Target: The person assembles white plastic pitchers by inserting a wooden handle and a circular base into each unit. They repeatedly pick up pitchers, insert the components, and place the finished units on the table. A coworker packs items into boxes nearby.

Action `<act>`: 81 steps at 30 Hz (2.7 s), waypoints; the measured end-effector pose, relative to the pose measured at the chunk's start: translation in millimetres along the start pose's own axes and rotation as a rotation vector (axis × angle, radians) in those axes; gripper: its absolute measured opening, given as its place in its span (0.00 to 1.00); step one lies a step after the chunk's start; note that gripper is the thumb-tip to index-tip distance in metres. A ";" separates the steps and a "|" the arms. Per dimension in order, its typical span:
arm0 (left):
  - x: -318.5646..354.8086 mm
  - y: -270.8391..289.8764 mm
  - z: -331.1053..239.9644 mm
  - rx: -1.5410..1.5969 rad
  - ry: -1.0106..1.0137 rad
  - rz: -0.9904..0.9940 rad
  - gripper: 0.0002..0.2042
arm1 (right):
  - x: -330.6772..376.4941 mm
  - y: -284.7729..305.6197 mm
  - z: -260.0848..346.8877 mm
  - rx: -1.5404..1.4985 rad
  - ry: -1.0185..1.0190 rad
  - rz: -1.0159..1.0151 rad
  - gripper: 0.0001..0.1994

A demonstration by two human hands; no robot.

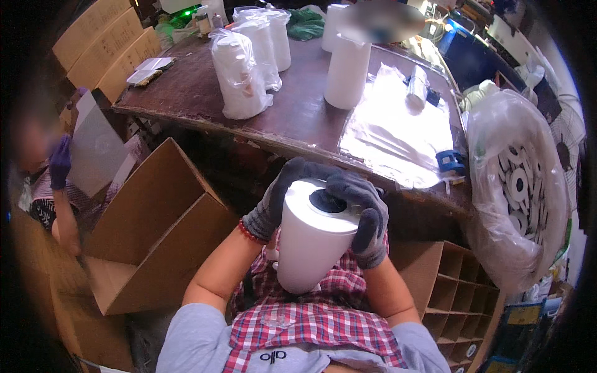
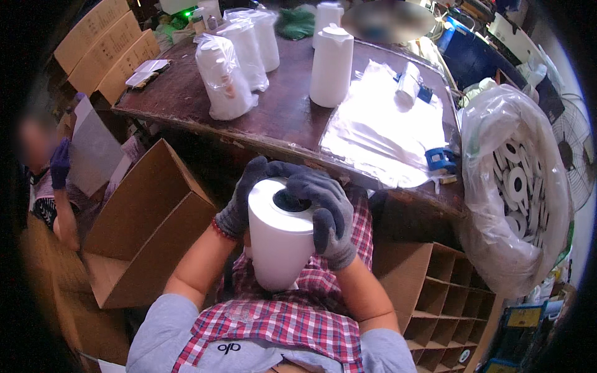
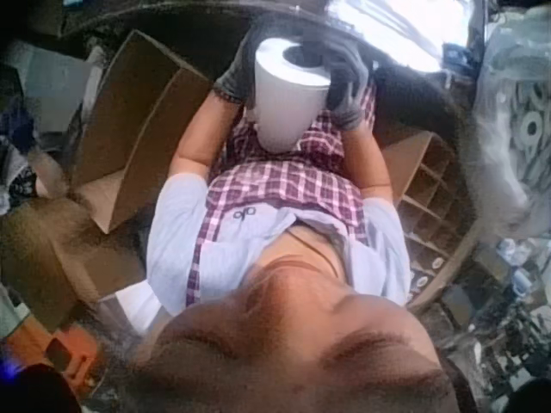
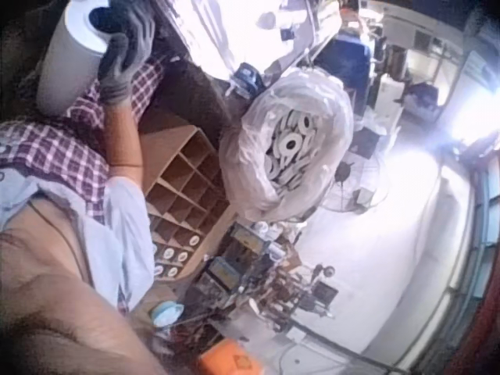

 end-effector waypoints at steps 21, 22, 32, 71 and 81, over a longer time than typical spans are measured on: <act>11.3 -34.2 -32.9 -1.210 -0.351 -0.062 0.18 | 29.9 2.6 -52.3 -0.535 -0.323 -0.563 0.37; 9.8 -32.6 -34.1 -1.226 -0.331 -0.037 0.18 | 33.2 3.3 -64.9 -0.687 -0.268 -0.597 0.37; -12.0 16.5 29.6 0.031 0.146 0.015 0.39 | 30.0 7.3 -86.8 -0.887 -0.209 -0.604 0.34; -31.9 20.5 18.7 -0.525 -0.146 0.032 0.33 | 8.7 16.7 -32.5 -0.538 -0.303 -0.377 0.34; -31.3 -4.1 40.7 -0.433 -0.031 0.086 0.34 | -52.7 69.8 9.9 -0.184 -0.183 -0.108 0.34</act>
Point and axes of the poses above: each hand's wrist, its own x-axis away from the middle knuckle, its own y-axis out of the back of the hand, z = x × y, the point moved 10 cm from there along -x, towards the middle knuckle, and after that the axes turned 1 degree about y, right-handed, at the moved point
